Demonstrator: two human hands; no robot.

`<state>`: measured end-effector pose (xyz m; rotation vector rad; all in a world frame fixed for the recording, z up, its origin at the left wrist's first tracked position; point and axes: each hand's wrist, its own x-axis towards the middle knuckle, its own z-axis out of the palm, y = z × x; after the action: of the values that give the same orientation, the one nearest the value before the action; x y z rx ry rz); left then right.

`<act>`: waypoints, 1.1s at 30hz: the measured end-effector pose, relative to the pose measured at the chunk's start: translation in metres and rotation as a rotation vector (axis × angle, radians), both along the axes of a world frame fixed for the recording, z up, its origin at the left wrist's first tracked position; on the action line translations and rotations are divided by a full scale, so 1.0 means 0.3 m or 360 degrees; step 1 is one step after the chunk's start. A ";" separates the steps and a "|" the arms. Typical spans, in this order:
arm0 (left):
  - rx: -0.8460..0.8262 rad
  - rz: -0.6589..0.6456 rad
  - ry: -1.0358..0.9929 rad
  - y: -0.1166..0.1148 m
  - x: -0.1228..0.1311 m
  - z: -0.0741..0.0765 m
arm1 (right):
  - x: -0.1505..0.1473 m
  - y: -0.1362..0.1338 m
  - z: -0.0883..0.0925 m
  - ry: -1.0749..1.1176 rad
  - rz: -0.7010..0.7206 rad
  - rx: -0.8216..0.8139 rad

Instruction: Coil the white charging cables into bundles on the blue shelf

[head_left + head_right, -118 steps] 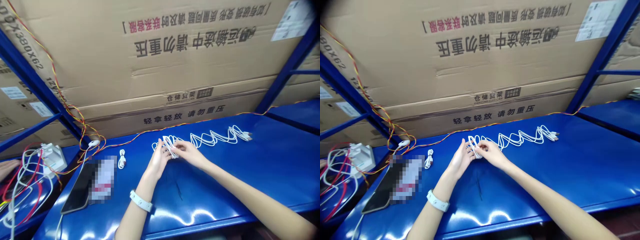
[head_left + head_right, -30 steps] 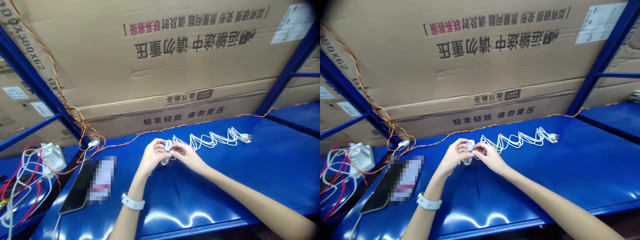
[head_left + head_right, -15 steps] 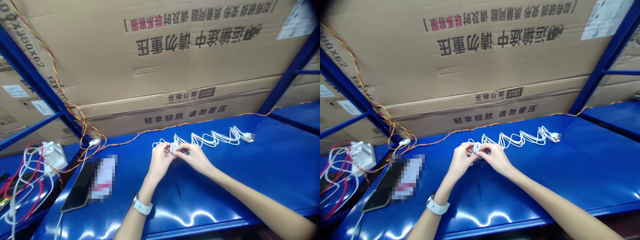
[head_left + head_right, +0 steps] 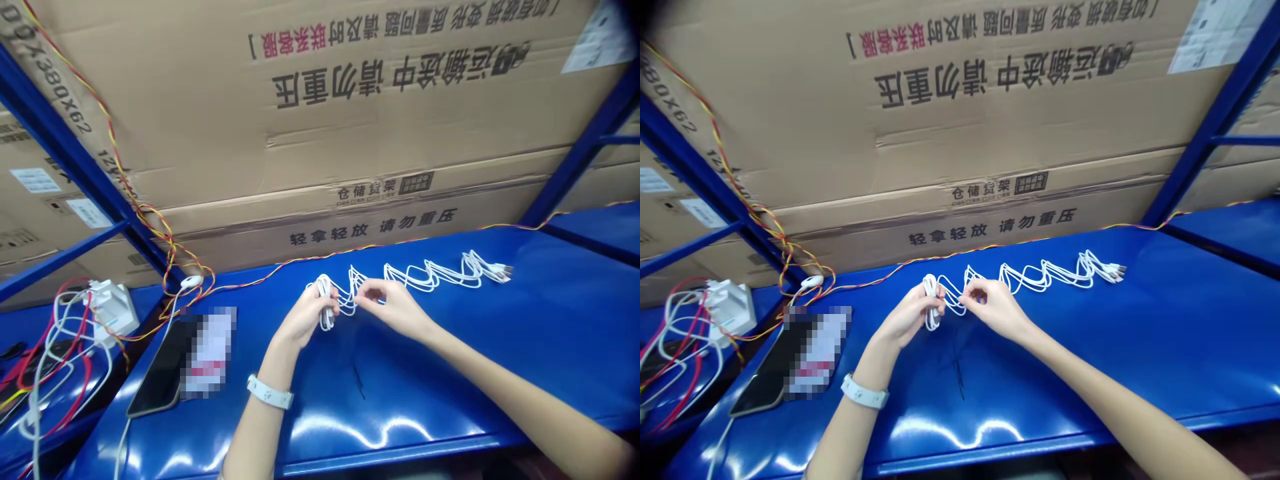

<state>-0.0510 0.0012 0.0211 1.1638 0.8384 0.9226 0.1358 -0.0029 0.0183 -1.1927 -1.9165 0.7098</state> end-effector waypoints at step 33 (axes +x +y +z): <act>0.0684 0.0185 0.1259 0.014 0.007 -0.043 | 0.079 0.045 0.006 -0.0891 -0.0131 0.0590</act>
<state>-0.0490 0.0053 0.0081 1.9270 1.3889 0.7452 0.1593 0.0105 0.0201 -1.3036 -2.2986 -0.0487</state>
